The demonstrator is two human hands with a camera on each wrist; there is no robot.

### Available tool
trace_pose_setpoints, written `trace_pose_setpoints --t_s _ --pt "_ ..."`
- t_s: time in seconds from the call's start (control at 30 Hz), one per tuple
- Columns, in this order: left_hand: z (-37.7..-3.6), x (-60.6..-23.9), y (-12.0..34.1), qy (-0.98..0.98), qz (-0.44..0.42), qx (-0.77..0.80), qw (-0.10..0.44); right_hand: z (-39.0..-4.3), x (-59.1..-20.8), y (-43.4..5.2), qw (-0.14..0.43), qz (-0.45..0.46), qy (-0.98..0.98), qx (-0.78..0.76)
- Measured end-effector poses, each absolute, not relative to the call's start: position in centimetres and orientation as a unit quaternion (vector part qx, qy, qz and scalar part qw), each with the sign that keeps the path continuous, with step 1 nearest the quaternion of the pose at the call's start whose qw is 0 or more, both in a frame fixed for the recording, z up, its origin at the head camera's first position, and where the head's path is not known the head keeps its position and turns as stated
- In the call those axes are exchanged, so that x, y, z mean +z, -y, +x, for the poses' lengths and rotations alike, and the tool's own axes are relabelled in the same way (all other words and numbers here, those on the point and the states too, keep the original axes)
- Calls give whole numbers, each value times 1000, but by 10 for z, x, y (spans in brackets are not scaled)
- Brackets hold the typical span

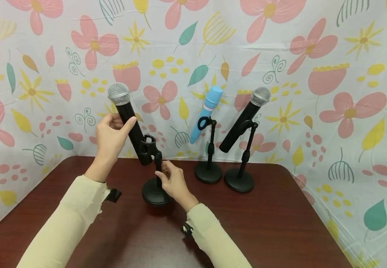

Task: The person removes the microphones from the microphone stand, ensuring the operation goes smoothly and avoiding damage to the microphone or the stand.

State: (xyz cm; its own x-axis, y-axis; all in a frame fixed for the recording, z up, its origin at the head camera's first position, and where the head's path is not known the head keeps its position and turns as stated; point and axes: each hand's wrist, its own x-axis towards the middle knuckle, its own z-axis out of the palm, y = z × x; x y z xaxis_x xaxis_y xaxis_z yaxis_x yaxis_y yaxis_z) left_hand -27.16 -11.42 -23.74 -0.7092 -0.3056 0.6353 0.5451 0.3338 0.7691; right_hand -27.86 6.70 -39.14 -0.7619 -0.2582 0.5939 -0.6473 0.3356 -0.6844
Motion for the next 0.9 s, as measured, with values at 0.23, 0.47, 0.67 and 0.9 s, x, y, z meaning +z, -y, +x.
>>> trace_pose_setpoints --t_s 0.23,0.47,0.67,0.9 --pt "-268 -218 132 706 -84 -566 417 -281 -400 -71 186 277 801 498" --pt "-269 -233 138 767 -66 -523 365 -286 -392 -71 211 271 794 502" --pt "-269 -242 147 796 -57 -502 332 -289 -388 -71 217 258 789 513" --pt "-270 -252 153 827 -47 -484 283 -294 -385 -70 220 251 791 513"
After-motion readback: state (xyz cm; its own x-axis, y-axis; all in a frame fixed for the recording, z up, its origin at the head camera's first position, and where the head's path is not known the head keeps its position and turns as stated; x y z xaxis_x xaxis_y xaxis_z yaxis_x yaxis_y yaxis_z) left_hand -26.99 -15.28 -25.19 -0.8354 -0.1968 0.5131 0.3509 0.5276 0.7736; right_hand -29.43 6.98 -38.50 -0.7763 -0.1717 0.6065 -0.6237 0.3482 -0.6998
